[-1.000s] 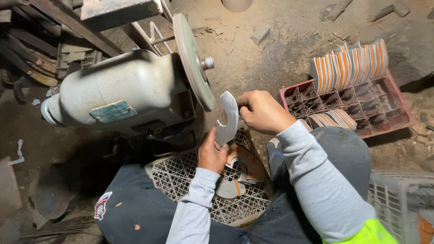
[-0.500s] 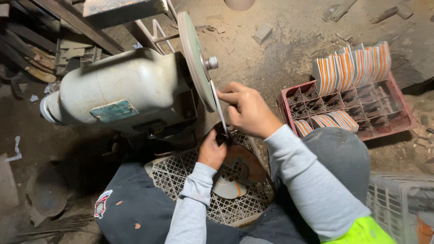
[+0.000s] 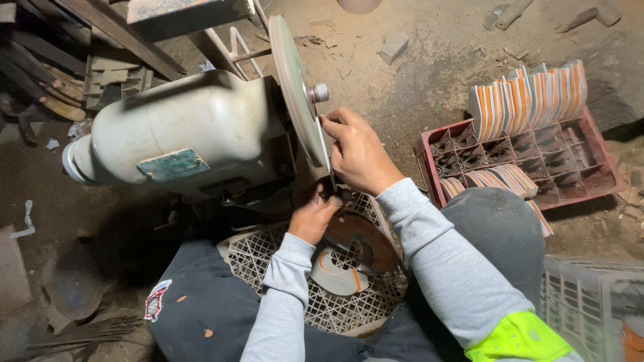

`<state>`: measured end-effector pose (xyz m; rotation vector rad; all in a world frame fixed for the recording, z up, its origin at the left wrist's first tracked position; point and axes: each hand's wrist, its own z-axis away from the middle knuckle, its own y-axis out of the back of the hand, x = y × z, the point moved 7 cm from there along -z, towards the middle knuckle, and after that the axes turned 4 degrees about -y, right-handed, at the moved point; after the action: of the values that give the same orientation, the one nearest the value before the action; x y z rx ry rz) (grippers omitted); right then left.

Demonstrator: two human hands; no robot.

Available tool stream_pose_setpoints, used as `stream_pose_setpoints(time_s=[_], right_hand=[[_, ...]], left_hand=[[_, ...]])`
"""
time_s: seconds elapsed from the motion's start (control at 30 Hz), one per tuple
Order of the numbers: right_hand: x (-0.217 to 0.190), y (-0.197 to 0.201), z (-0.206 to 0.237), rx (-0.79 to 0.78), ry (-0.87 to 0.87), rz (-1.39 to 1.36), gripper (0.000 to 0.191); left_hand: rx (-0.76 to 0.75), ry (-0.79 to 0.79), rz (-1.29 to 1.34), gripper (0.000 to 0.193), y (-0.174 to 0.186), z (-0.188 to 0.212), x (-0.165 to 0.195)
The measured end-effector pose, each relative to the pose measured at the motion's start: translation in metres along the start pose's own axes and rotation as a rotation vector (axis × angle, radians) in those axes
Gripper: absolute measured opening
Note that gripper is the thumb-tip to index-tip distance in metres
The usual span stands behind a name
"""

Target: The person sits on the floor and uses a bench grinder to smooth the edges of curved shoe sole pieces. They hold each piece with both hands, press it against the spinning wheel, and rotate it to grind different edges before placing it down.

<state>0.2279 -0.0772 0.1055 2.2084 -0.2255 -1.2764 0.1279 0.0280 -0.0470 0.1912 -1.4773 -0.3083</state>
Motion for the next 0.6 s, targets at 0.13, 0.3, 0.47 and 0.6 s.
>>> stream_pose_setpoints(time_s=[0.13,0.3,0.47,0.6], right_hand=[[-0.004,0.0,-0.001,-0.008,-0.016,0.025,0.043],[-0.014,0.006,0.011,-0.006,0.048,0.046,0.049],[0.031,0.002,0.032,-0.417,-0.166,0.101,0.035],[0.068,0.008,0.04,-0.524,-0.227,0.216,0.033]], left_hand=[[-0.046,0.13,0.433,0.038,-0.007,0.002,-0.005],[-0.005,0.081,0.624,0.039,-0.014,0.012,0.007],[0.23,0.043,0.016,0.057,-0.006,0.028,0.019],[0.325,-0.113,-0.224,0.055,-0.008,0.036,0.038]])
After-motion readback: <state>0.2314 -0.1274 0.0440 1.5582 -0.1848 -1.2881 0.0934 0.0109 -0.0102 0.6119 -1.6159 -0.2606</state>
